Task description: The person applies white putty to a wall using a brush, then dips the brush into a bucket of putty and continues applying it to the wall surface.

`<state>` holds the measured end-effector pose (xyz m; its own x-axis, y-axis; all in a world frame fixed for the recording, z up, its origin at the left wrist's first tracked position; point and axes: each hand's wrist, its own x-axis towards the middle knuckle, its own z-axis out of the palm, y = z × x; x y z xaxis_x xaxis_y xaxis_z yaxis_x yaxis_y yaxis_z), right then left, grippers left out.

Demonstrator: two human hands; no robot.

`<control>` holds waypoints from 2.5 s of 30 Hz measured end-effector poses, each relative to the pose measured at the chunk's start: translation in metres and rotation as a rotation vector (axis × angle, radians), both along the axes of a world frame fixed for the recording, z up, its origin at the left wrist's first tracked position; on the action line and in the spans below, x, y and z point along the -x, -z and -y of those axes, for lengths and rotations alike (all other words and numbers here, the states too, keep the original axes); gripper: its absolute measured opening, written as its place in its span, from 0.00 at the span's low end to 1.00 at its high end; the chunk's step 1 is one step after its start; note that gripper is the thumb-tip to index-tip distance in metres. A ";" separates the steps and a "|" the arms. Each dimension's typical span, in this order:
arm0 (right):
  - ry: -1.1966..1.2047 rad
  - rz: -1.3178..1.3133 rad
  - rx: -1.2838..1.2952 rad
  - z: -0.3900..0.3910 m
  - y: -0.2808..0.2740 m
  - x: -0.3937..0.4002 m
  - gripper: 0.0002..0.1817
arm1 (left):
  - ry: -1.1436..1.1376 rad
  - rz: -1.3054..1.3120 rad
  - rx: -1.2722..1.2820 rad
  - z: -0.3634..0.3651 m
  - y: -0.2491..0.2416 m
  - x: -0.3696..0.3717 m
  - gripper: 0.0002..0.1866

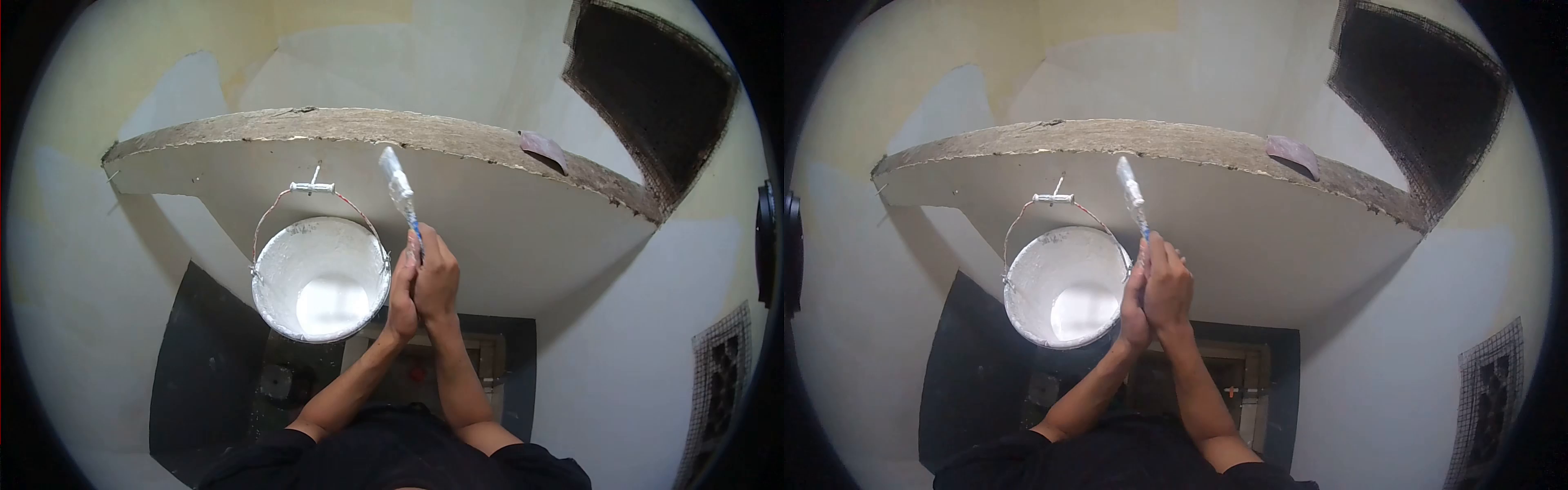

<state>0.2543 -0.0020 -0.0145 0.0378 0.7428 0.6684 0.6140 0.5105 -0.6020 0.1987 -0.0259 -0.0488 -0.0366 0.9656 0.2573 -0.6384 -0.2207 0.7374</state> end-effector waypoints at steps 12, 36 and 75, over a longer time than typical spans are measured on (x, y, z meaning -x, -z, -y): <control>0.259 -0.122 0.107 -0.004 -0.004 -0.010 0.07 | 0.157 -0.046 0.001 -0.011 0.001 0.001 0.30; 0.149 -0.514 0.186 0.020 0.038 -0.030 0.11 | 0.195 -0.054 0.164 -0.016 0.047 -0.016 0.33; -0.203 -0.793 0.486 -0.011 0.097 -0.032 0.13 | -0.109 -0.653 0.122 -0.003 0.040 -0.019 0.28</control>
<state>0.2860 0.0090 -0.1117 0.1869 0.9751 0.1195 -0.1375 0.1464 -0.9796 0.2173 -0.0233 -0.0884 -0.0095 0.9889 0.1486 -0.0319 -0.1488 0.9883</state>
